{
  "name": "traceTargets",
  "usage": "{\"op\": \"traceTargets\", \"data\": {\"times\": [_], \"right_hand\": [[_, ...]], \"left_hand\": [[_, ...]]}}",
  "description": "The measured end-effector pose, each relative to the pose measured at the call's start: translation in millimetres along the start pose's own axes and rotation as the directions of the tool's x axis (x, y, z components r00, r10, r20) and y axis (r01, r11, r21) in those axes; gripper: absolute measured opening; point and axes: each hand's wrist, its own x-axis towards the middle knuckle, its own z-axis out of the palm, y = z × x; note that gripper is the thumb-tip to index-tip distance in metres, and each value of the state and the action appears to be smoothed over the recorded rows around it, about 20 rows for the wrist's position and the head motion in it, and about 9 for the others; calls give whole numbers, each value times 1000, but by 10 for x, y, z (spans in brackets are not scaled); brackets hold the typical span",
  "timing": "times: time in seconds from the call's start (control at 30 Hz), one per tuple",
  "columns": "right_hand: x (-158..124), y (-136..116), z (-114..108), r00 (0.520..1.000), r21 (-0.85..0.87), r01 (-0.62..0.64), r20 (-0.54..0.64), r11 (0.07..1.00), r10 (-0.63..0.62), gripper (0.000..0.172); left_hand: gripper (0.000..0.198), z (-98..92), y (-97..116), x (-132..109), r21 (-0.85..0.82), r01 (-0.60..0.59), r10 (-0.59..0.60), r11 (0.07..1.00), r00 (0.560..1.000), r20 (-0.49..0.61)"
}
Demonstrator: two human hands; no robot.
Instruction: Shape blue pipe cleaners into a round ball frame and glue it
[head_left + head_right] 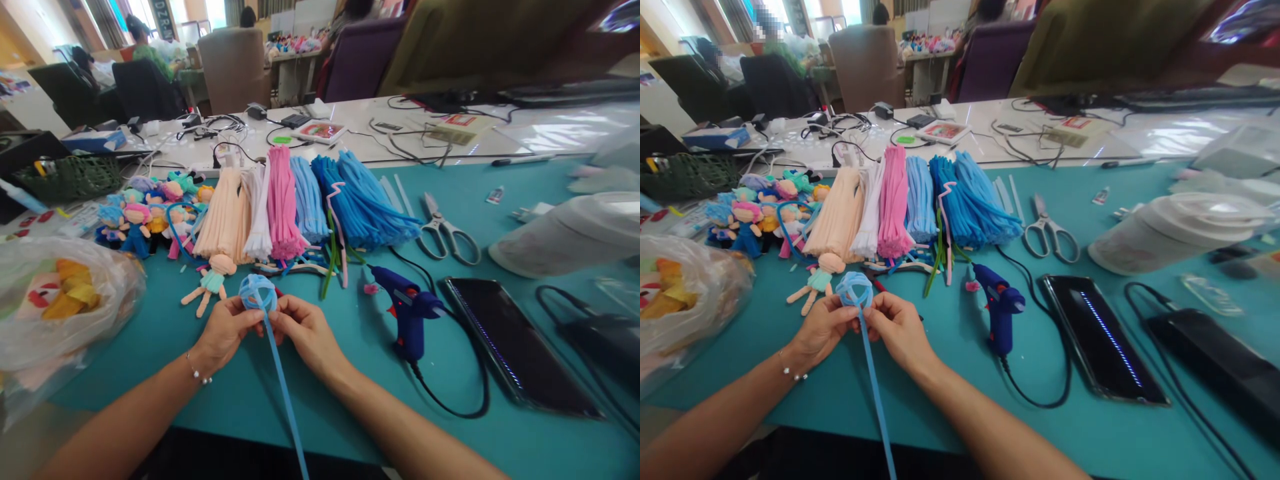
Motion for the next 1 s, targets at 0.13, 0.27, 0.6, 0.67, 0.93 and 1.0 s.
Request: {"op": "traceTargets", "data": {"times": [0.13, 0.27, 0.6, 0.67, 0.93, 1.0], "right_hand": [[-2, 13, -5, 1000, -8, 9, 8, 1000, -9, 28], [-2, 21, -10, 1000, -17, 12, 8, 1000, -12, 27], [-2, -24, 7, 1000, -7, 12, 3, 1000, -12, 29], [-8, -29, 5, 1000, -9, 6, 1, 1000, -6, 29], [-10, -17, -5, 1000, -28, 26, 2, 999, -26, 27], [-12, -19, -2, 1000, -29, 25, -1, 999, -25, 26]], "left_hand": [[19, 8, 5, -5, -1, -4, 4, 1000, 1000, -3], [19, 13, 15, -10, -3, 7, -7, 1000, 1000, -10], [19, -2, 15, 0, 5, 26, -26, 1000, 1000, 13], [19, -7, 16, 0, 3, 28, -28, 1000, 999, 17], [21, 18, 31, -16, 15, 18, -18, 1000, 999, 28], [21, 22, 30, -16, 18, 14, -14, 1000, 999, 30]]}}
